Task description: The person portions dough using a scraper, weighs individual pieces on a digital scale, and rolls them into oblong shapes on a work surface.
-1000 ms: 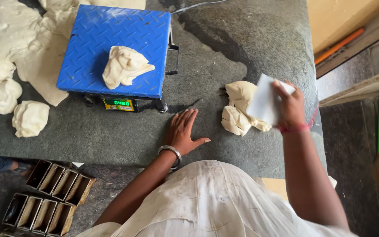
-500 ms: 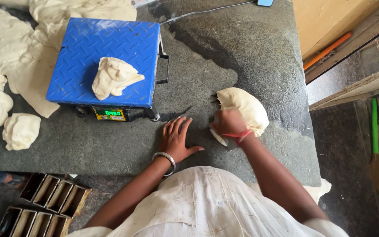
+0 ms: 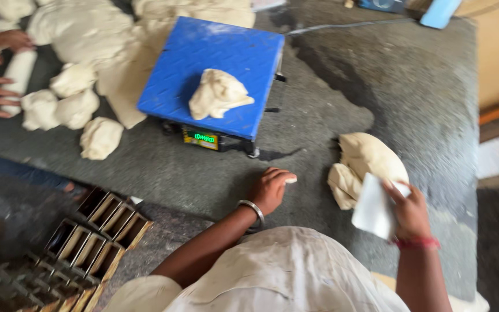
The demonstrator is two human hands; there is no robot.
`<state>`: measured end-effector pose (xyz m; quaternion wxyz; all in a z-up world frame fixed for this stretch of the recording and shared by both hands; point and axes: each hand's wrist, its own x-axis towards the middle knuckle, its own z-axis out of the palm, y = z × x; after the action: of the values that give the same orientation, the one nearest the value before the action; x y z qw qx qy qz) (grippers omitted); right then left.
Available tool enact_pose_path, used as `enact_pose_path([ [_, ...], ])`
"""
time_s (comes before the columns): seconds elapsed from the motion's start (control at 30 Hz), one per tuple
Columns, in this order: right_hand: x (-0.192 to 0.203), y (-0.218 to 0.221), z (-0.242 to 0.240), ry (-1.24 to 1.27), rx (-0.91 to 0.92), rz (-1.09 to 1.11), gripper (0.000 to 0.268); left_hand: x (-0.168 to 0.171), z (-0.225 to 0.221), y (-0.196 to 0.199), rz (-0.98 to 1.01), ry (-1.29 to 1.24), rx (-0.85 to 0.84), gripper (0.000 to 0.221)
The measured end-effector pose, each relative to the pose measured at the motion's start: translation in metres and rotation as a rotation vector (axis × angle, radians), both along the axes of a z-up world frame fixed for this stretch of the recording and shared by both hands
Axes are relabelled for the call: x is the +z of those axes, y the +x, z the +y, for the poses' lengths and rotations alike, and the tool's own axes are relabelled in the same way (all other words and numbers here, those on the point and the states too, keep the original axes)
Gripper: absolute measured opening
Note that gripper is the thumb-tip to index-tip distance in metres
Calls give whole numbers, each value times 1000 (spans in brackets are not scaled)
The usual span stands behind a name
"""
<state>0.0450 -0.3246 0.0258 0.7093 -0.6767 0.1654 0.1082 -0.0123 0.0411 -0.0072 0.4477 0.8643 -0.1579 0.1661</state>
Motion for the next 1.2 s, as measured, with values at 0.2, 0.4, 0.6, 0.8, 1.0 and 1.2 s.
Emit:
enact_pose_path([
  [0.2, -56, -34, -46, -217, 9, -73, 26, 114, 37, 34, -290, -113, 196, 17],
  [0.4, -20, -23, -5, -447, 150, -22, 27, 253, 108, 33, -571, -90, 471, 49],
  [0.6, -34, -24, -9, -485, 151, -88, 35, 319, 114, -13, -1193, 18, 457, 42],
  [0.8, -16, -22, -2, -517, 182, -24, 31, 212, 38, 1, -692, -127, 110, 53],
  [1.0, -18, -26, 2, -451, 163, -62, 31, 74, -63, 23, -366, 514, -328, 99],
  [1.2, -29, -29, -2, -438, 70, -62, 31, 114, -44, 57, 263, 613, -466, 46],
])
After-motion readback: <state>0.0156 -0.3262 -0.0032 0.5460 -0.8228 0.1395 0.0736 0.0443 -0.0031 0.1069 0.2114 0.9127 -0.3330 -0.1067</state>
